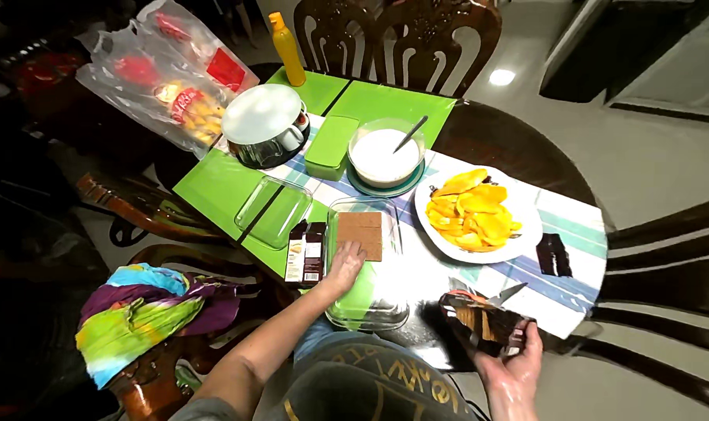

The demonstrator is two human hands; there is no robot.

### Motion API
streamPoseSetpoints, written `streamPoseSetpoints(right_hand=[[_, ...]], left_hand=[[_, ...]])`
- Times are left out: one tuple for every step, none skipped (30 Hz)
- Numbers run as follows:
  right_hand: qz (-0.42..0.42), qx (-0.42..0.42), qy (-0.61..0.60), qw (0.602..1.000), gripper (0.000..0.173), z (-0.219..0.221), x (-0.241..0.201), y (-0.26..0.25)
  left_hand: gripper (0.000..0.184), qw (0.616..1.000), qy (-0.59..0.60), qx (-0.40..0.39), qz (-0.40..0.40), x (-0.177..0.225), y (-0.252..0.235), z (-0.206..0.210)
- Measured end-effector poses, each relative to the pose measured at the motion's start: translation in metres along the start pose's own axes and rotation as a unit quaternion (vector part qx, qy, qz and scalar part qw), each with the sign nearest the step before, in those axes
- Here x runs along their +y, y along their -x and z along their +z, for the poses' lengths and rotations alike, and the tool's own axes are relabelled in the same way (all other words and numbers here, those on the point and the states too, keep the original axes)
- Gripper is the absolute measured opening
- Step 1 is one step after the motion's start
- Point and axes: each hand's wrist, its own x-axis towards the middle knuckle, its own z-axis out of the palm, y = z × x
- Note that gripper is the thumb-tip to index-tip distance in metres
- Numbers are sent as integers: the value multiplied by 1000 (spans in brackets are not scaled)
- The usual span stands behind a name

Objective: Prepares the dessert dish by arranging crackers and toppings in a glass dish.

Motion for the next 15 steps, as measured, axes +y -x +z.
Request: streamPoseSetpoints(right_hand=[[-1, 3, -1, 1000, 39, -2, -1, 1], [-2, 4, 1, 1000, 40, -4, -3, 1], [-4, 5, 2, 1000, 41, -6, -4, 1], [-7, 6, 2, 1000, 42, -8, -5, 0], [-9, 8, 6, 1000, 42, -9, -6, 0], [-8, 8, 6, 1000, 43, -9, -6, 0], [-7, 8, 5, 1000, 44, -9, -7, 1], [-5, 7, 5, 1000, 44, -9, -7, 1], [-3, 6, 7, 1000, 44, -9, -7, 2], [0, 4, 10, 1000, 44, -8, -7, 2], [3, 2, 9, 1000, 44, -7, -6, 3], [5, 1, 8, 1000, 45, -6, -6, 2], [7, 2, 11, 1000, 45, -6, -5, 2], [9, 3, 14, 1000, 45, -5, -4, 1], [10, 3, 16, 1000, 45, -5, -3, 0]], left_hand=[[42, 1000, -2, 0, 12, 5, -6, 1], [45, 1000, -7, 1, 24, 8, -13, 3], [45, 999, -17, 0, 33, 9, -22, 6], [48, 999, -28, -1, 35, 8, -31, 9], [51, 999, -40, -4, 30, 5, -40, 13], [54, 998, -50, -6, 22, 1, -47, 18], [56, 998, -61, -9, 14, -4, -53, 22], [57, 998, -66, -14, 0, -8, -57, 26], [58, 998, -64, -17, -14, -12, -59, 29], [58, 998, -57, -16, -25, -14, -60, 31], [58, 998, -52, -13, -32, -16, -61, 34], [58, 998, -50, -10, -35, -18, -60, 35], [58, 998, -47, -7, -36, -18, -59, 36], [58, 998, -45, -4, -36, -19, -58, 37], [58, 998, -45, 0, -35, -20, -57, 38]])
